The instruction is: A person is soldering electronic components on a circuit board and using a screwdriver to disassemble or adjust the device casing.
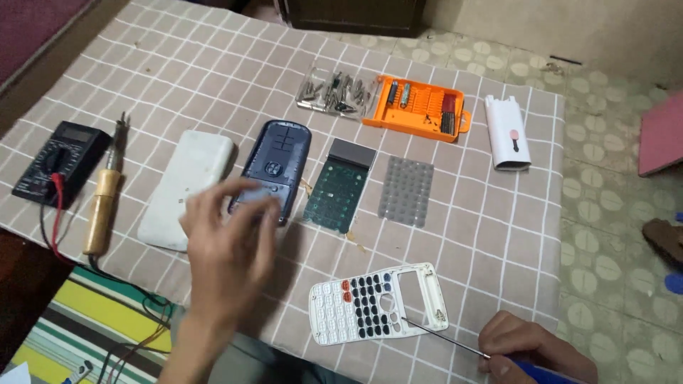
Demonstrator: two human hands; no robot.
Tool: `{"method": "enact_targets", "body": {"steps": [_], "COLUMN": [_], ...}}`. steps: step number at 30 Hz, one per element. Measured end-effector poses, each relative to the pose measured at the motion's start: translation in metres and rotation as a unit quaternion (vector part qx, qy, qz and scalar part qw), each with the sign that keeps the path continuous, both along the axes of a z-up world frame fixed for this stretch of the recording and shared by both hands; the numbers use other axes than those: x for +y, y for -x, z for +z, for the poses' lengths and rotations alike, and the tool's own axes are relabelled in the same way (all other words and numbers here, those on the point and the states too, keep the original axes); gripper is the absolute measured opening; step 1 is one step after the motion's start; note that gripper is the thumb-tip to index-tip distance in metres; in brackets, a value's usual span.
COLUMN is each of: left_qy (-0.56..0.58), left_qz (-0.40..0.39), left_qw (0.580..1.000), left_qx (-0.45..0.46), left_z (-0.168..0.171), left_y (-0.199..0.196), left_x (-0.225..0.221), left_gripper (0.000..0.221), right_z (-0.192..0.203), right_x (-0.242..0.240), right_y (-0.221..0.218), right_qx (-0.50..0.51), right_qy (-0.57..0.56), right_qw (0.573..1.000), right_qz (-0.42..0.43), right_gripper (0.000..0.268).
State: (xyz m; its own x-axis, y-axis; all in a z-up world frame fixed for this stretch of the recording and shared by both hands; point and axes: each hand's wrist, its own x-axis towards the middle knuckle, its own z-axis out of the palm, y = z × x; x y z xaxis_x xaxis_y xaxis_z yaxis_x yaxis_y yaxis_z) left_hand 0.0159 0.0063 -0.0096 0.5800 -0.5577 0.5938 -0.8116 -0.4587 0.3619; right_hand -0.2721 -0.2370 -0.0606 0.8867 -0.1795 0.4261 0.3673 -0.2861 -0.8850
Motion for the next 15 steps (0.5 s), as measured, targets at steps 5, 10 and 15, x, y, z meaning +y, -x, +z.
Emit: {"method": "enact_targets", "body": {"steps": [5, 10, 15], "left_qy": [0.020, -0.090, -0.101], "left_qz": [-0.169, -0.217, -0.213], "left_qw": [0.979, 0.961, 0.960], "left_qx": [0.111, 0.144, 0.153], "left_z": [0.005, -0.017, -0.003], "left_y": [0.059, 0.083, 0.085], "left_x": [0.001, 0.004, -0.009], "left_gripper": [0.034, 0.054, 0.046], "right_z": [0.010, 0.014, 0.010], "right_x": [0.020, 0.018, 0.027], "right_y": [-0.010, -0.013, -0.013], "right_qx": [-0.039, -0.022, -0.024], "right_qy": [-0.007, 0.066, 0.062], "right_qw": [0.991, 0.994, 0.984], "right_qz": [-0.130, -0.088, -0.165], "right_gripper": [0.012, 0.015, 0.012]}}
